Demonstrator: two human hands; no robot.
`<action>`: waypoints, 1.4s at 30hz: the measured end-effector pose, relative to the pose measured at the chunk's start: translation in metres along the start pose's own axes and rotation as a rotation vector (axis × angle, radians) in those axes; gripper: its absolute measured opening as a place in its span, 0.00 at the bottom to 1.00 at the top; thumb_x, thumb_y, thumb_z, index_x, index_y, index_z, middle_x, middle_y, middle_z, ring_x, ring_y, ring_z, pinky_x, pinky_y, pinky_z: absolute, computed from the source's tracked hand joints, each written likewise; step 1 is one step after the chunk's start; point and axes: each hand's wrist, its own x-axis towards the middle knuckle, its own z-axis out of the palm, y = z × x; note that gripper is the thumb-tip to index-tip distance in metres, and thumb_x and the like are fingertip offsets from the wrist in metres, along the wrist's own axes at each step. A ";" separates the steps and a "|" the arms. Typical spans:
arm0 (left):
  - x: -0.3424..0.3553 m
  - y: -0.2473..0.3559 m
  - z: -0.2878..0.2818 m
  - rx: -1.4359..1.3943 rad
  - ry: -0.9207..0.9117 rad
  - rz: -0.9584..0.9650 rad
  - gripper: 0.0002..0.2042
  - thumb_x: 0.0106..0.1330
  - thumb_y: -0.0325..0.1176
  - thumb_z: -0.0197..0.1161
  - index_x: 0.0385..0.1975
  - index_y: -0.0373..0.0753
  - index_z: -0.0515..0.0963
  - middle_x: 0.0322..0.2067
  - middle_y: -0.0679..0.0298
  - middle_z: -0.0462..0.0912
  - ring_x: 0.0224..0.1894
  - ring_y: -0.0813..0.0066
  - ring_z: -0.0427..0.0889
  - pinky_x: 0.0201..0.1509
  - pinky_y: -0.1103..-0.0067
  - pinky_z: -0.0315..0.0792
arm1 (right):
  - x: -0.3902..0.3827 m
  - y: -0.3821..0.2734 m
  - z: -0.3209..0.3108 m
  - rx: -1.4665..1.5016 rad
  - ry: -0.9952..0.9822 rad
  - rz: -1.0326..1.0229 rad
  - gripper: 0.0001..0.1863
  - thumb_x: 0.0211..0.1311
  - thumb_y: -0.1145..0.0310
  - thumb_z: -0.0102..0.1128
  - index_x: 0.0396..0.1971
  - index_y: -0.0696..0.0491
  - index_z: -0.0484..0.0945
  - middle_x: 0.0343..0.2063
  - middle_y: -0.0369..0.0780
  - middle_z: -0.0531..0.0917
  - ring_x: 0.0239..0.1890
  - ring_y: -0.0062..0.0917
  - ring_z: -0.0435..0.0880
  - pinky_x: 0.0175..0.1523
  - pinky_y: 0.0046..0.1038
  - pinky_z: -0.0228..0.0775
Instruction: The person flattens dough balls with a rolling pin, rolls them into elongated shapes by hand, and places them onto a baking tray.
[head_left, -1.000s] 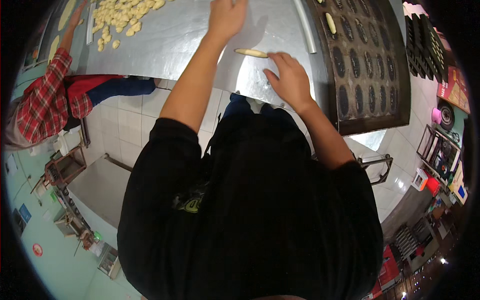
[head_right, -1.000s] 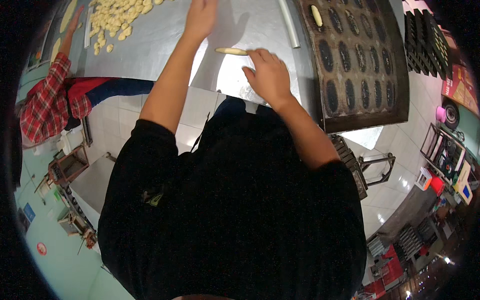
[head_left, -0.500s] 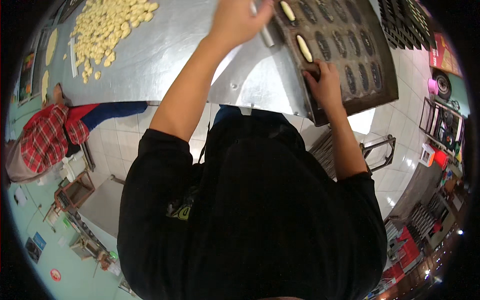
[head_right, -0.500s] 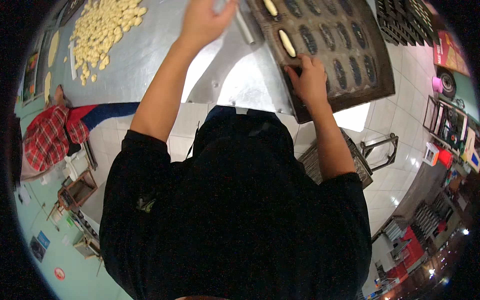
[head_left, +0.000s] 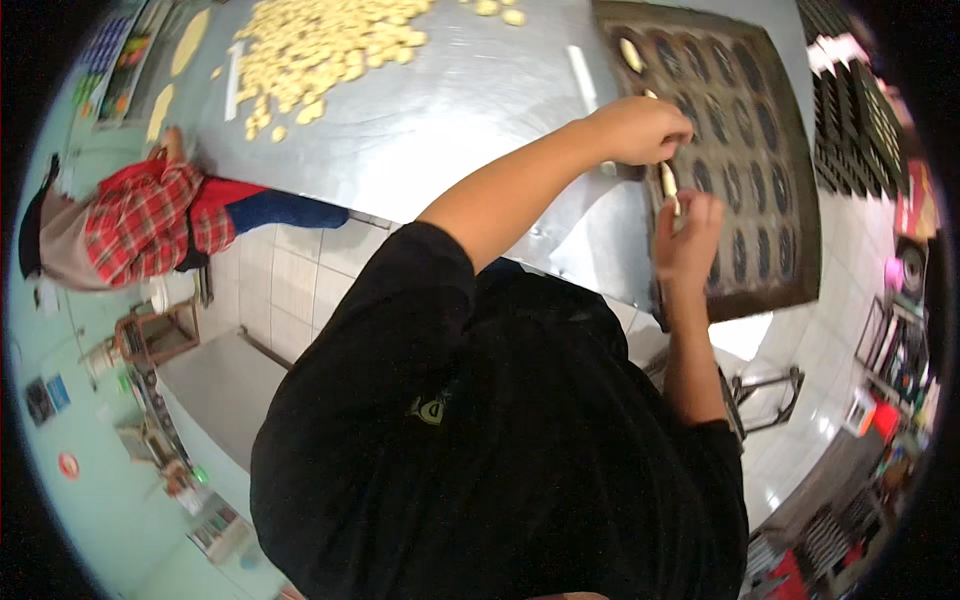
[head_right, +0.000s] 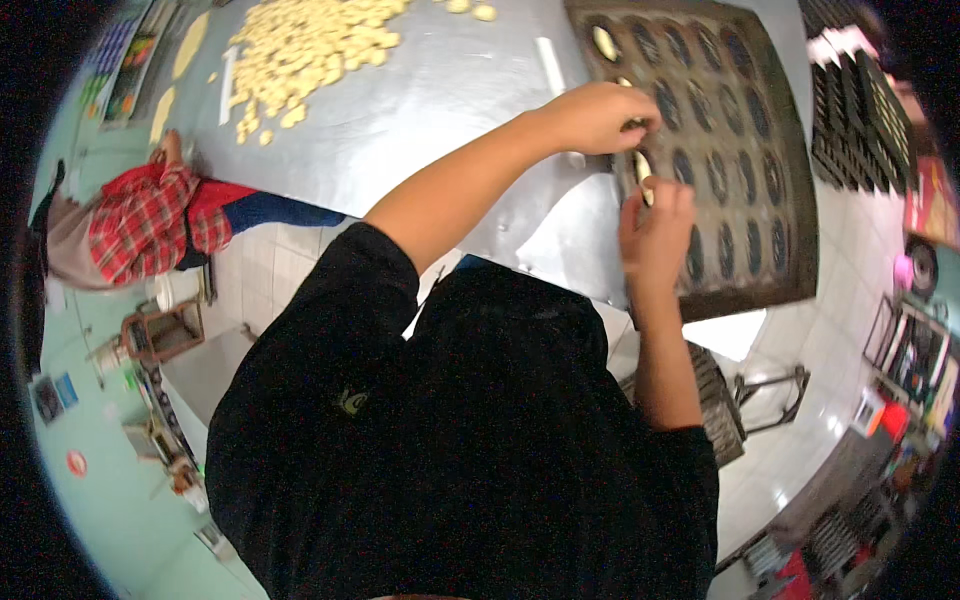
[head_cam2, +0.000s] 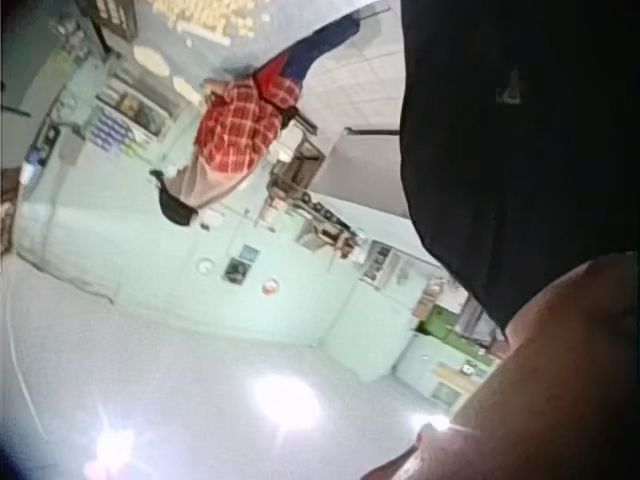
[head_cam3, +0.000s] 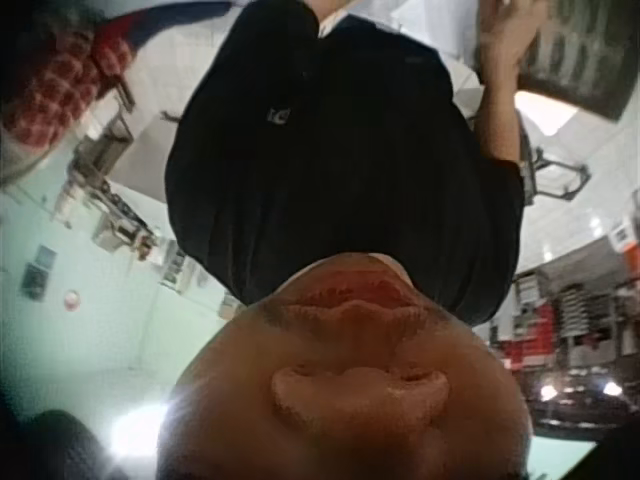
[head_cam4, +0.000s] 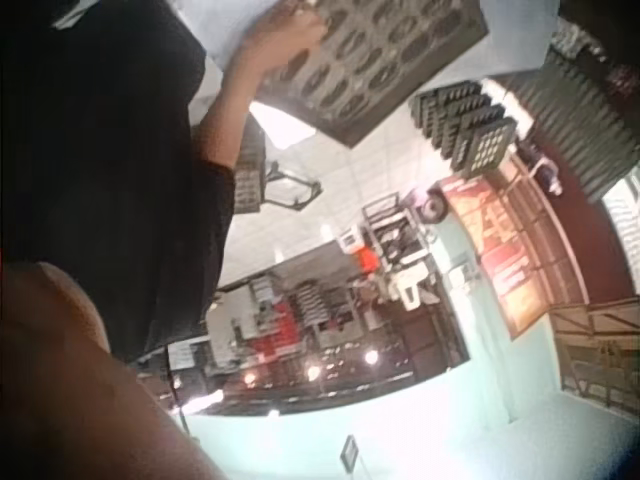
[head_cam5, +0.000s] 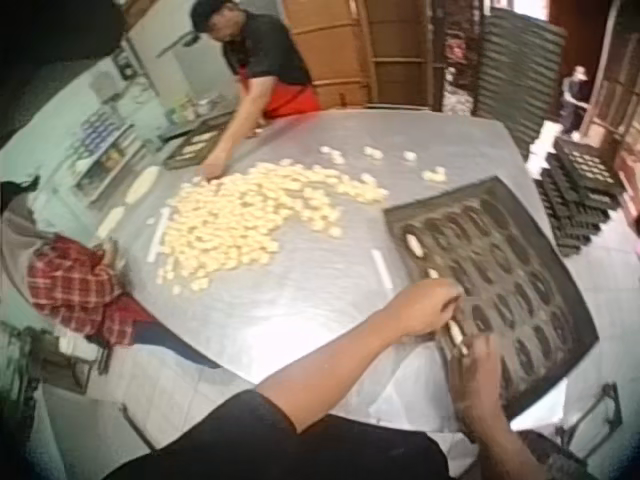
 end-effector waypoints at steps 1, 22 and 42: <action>-0.015 -0.002 -0.019 -0.085 0.225 0.024 0.08 0.58 0.28 0.61 0.37 0.39 0.80 0.38 0.57 0.83 0.39 0.58 0.83 0.44 0.67 0.76 | 0.000 -0.010 0.013 0.128 -0.091 -0.050 0.14 0.55 0.76 0.62 0.43 0.58 0.74 0.40 0.51 0.77 0.45 0.48 0.77 0.49 0.43 0.70; -0.203 -0.028 -0.029 -0.189 0.362 -0.285 0.13 0.64 0.31 0.61 0.49 0.44 0.81 0.55 0.59 0.80 0.51 0.63 0.82 0.56 0.66 0.73 | -0.041 -0.050 0.065 0.298 -0.193 0.445 0.26 0.58 0.79 0.51 0.60 0.58 0.70 0.49 0.52 0.78 0.46 0.40 0.81 0.50 0.33 0.72; -0.173 -0.062 -0.045 0.578 0.320 -0.466 0.28 0.69 0.46 0.52 0.64 0.35 0.65 0.67 0.46 0.61 0.70 0.47 0.58 0.69 0.46 0.49 | 0.062 -0.075 0.147 -0.456 -0.032 -0.196 0.38 0.66 0.41 0.47 0.69 0.50 0.60 0.70 0.50 0.57 0.73 0.45 0.55 0.71 0.59 0.41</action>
